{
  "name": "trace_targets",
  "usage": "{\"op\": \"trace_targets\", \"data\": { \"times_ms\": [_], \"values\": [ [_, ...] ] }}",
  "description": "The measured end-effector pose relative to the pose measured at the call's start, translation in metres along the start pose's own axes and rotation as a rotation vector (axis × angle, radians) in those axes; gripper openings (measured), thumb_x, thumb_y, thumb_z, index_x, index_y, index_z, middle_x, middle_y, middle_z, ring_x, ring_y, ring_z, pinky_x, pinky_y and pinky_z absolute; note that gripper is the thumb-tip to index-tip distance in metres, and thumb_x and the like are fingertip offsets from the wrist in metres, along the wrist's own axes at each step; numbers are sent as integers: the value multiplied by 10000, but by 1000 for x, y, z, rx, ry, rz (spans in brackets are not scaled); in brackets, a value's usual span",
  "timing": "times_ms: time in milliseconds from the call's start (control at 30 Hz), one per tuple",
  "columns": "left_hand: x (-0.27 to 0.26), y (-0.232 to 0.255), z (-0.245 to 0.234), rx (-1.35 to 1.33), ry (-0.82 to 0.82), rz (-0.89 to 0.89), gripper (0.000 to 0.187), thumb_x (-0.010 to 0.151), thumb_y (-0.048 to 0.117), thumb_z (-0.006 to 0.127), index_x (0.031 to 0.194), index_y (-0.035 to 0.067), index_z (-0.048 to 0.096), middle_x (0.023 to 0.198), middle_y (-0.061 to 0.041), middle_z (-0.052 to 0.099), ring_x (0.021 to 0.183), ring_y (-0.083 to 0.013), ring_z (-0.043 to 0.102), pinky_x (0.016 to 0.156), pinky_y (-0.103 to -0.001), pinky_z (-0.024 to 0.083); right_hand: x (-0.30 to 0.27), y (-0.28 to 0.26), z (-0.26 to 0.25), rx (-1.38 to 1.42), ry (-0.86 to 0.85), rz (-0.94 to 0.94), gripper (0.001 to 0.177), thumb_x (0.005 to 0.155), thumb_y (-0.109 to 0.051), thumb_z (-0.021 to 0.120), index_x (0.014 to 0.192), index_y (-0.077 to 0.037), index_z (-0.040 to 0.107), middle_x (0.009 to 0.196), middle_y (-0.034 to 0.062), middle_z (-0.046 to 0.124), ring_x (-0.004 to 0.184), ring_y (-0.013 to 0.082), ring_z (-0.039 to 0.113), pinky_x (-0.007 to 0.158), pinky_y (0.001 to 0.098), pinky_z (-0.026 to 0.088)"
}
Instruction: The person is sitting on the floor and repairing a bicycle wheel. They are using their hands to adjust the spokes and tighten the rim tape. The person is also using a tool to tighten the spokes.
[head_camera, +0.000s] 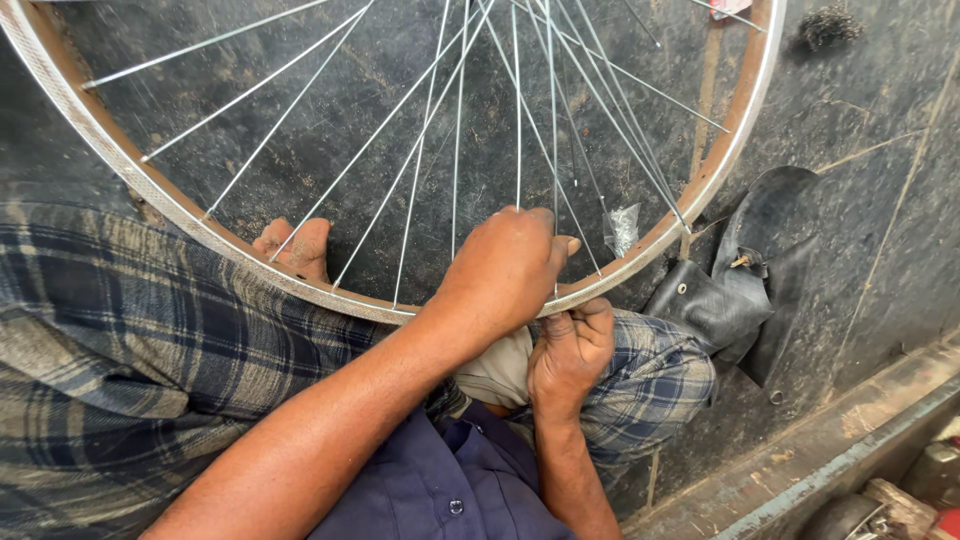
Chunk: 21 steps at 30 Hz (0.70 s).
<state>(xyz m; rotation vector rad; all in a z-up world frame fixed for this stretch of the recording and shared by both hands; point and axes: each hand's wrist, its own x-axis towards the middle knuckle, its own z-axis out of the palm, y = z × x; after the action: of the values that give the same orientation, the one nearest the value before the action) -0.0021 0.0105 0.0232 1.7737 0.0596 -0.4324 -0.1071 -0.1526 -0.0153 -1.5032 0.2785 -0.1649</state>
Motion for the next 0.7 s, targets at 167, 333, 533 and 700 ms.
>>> {"op": "trace_targets", "data": {
  "times_ms": [167, 333, 533, 700],
  "values": [
    [0, 6, -1, 20, -60, -66, 378, 940, 326, 637, 889, -47, 670, 887, -296, 702, 875, -485, 680, 798, -562, 519, 5, -3, 1, 5, -43, -27, 169, 1035, -21, 682, 1105, 26, 535, 1035, 134, 677, 940, 175, 681, 871, 315, 590],
    [-7, 15, -2, -121, 196, 98, 475, 897, 254, 706, 1194, -88, 562, 1149, -322, 623, 1077, -463, 631, 894, -509, 510, 11, -12, 3, -32, -81, -1, 154, 1013, -62, 664, 1088, 18, 558, 962, 113, 688, 849, 163, 690, 791, 308, 601],
    [-35, 27, -3, 372, 338, 498, 295, 897, 143, 663, 1159, 9, 644, 1179, -238, 617, 1114, -428, 612, 916, -486, 522, 21, -6, 0, 92, -49, -25, 122, 1000, -67, 656, 1058, -1, 570, 902, 93, 685, 749, 150, 672, 695, 290, 583],
    [-25, 40, -8, 565, -205, 615, 145, 861, 143, 645, 967, 63, 703, 1089, -122, 690, 967, -382, 688, 800, -467, 547, 28, -11, -5, 160, -86, -5, 85, 1000, -63, 661, 1014, -14, 592, 870, 77, 678, 706, 136, 644, 652, 263, 545]
  ]
}}
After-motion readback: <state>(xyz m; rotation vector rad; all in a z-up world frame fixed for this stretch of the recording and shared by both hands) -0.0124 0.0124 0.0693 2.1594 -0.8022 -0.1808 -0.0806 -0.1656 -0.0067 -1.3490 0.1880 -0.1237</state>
